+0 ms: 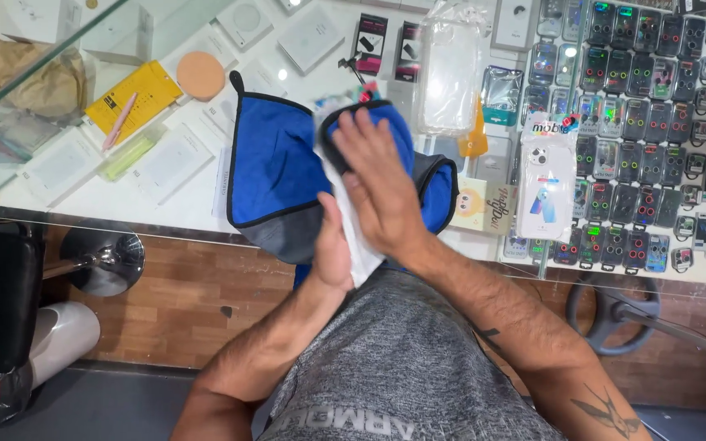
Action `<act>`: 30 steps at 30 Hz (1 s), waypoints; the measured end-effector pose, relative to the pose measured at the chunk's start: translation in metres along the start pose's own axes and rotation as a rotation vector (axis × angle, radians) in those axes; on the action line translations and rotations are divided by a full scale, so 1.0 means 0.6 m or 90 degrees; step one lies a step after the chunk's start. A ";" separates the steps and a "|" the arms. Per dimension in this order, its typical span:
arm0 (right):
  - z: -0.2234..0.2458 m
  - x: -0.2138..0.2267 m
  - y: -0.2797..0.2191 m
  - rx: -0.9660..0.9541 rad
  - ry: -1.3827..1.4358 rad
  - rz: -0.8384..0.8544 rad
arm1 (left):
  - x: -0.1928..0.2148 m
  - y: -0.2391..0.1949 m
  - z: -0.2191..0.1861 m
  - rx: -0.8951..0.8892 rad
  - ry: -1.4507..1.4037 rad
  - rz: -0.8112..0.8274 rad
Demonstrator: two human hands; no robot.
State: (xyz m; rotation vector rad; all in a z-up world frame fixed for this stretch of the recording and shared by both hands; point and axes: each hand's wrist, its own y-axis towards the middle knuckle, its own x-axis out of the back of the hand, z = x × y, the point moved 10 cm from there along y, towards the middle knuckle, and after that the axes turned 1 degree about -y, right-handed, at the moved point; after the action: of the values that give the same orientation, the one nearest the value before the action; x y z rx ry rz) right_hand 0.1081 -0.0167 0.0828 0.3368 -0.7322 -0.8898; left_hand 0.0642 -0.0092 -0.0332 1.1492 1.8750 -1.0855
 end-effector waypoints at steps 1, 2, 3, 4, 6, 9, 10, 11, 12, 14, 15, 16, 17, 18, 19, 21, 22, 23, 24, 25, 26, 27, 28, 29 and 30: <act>0.002 -0.014 -0.013 0.014 0.012 0.025 | 0.006 0.009 -0.006 0.002 -0.062 0.021; 0.003 -0.028 -0.027 0.028 0.025 0.049 | 0.012 0.019 -0.012 0.005 -0.124 0.043; 0.007 -0.029 -0.037 0.031 0.025 0.047 | -0.006 0.021 -0.036 0.004 -0.122 0.045; 0.010 -0.034 -0.049 0.030 0.045 0.064 | -0.017 0.023 -0.068 -0.026 -0.142 0.027; 0.011 -0.040 -0.071 0.023 0.070 0.087 | -0.017 0.020 -0.099 -0.055 -0.165 -0.002; 0.015 -0.036 -0.088 0.025 0.101 0.104 | 0.017 0.025 -0.108 -0.046 -0.148 -0.038; 0.014 -0.031 -0.089 0.009 0.131 0.110 | 0.030 0.034 -0.112 -0.041 -0.133 -0.056; 0.012 -0.025 -0.091 -0.008 0.156 0.115 | 0.041 0.045 -0.114 -0.031 -0.119 -0.071; 0.011 -0.017 -0.092 -0.006 0.150 0.110 | 0.068 0.062 -0.116 -0.028 -0.117 -0.064; -0.016 -0.012 -0.110 -0.141 0.275 0.112 | 0.066 0.074 -0.128 -0.040 -0.184 0.187; -0.026 -0.012 -0.122 -0.145 0.277 0.113 | 0.047 0.068 -0.113 -0.038 -0.185 0.183; -0.061 -0.014 -0.142 -0.249 0.233 0.109 | 0.047 0.064 -0.103 -0.079 -0.040 0.102; -0.094 -0.015 -0.165 -0.351 0.189 0.104 | 0.045 0.058 -0.098 -0.118 0.106 0.021; -0.116 -0.009 -0.178 -0.354 0.192 0.106 | 0.044 0.054 -0.097 -0.117 0.107 0.017; -0.158 0.008 -0.195 -0.421 0.184 0.060 | 0.053 0.058 -0.103 -0.136 0.094 -0.037; -0.217 0.029 -0.229 -0.486 0.173 0.005 | 0.051 0.065 -0.120 -0.151 0.083 -0.084; -0.244 0.025 -0.253 -0.538 0.235 -0.017 | 0.050 0.064 -0.145 -0.196 0.076 -0.114; -0.268 0.015 -0.281 -0.591 0.302 -0.032 | 0.053 0.055 -0.170 -0.246 0.069 -0.151; -0.235 0.029 -0.256 -0.591 0.302 -0.033 | 0.078 0.069 -0.163 -0.245 0.069 -0.151; -0.199 0.056 -0.227 -0.567 0.178 -0.036 | 0.105 0.077 -0.161 -0.261 0.097 -0.158; -0.161 0.082 -0.197 -0.539 0.055 -0.040 | 0.133 0.085 -0.160 -0.277 0.126 -0.165; -0.163 0.085 -0.198 -0.534 0.059 -0.036 | 0.129 0.083 -0.151 -0.283 0.127 -0.166; -0.158 0.101 -0.191 -0.484 0.075 -0.083 | 0.120 0.086 -0.138 -0.273 0.142 -0.146; -0.151 0.121 -0.189 -0.437 0.087 -0.135 | 0.109 0.089 -0.120 -0.256 0.157 -0.122; -0.149 0.127 -0.179 -0.437 0.087 -0.137 | 0.091 0.083 -0.116 -0.256 0.158 -0.120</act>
State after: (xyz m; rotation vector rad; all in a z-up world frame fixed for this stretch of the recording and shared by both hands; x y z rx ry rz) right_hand 0.1399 -0.1446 -0.0067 -0.1379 -0.2344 -1.2492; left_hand 0.0807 0.0854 -0.0651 0.9191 2.3028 -0.6345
